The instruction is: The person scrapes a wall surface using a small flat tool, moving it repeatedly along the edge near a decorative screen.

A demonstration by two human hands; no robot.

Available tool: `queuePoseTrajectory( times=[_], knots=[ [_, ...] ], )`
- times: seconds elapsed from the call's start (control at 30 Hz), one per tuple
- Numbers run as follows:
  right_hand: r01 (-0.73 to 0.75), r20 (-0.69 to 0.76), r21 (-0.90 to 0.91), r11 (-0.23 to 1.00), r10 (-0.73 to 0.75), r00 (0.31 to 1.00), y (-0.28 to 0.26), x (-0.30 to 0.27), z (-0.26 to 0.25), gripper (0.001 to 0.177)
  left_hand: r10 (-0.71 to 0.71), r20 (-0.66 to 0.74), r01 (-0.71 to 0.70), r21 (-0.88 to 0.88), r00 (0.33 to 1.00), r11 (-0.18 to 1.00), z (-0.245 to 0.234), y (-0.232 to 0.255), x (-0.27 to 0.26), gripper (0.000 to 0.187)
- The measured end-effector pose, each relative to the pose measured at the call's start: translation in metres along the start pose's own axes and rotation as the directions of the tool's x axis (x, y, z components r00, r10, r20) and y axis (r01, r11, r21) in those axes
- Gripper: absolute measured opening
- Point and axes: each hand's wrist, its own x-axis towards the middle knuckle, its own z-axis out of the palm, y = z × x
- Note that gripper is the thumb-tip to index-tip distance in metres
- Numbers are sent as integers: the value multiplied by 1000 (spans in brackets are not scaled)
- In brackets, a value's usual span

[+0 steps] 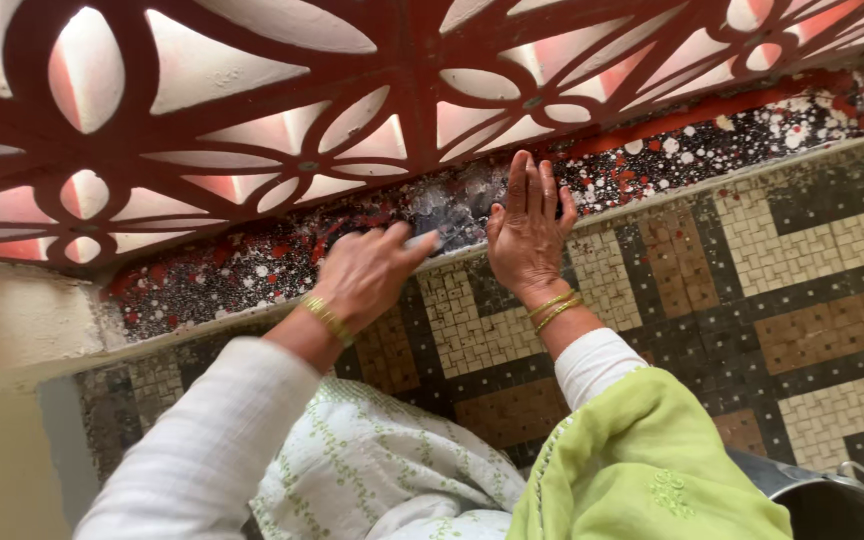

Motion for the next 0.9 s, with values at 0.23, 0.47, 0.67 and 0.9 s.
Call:
queuePoseTrajectory(
  times=[0.23, 0.47, 0.67, 0.9],
  knots=[
    [-15, 51, 24, 1000, 14, 999, 7, 2, 2, 76, 55, -58, -53, 29, 997, 998, -10, 11, 30, 34],
    [59, 93, -53, 997, -54, 994, 46, 19, -8, 65, 74, -29, -74, 17, 997, 997, -18, -9, -2, 44],
    [-8, 42, -105, 994, 12, 999, 44, 20, -11, 69, 112, 16, -113, 81, 994, 990, -9, 26, 46, 32],
    [-30, 58, -86, 996, 35, 998, 45, 19, -7, 69, 111, -97, -109, 33, 989, 994, -6, 6, 14, 46]
  ],
)
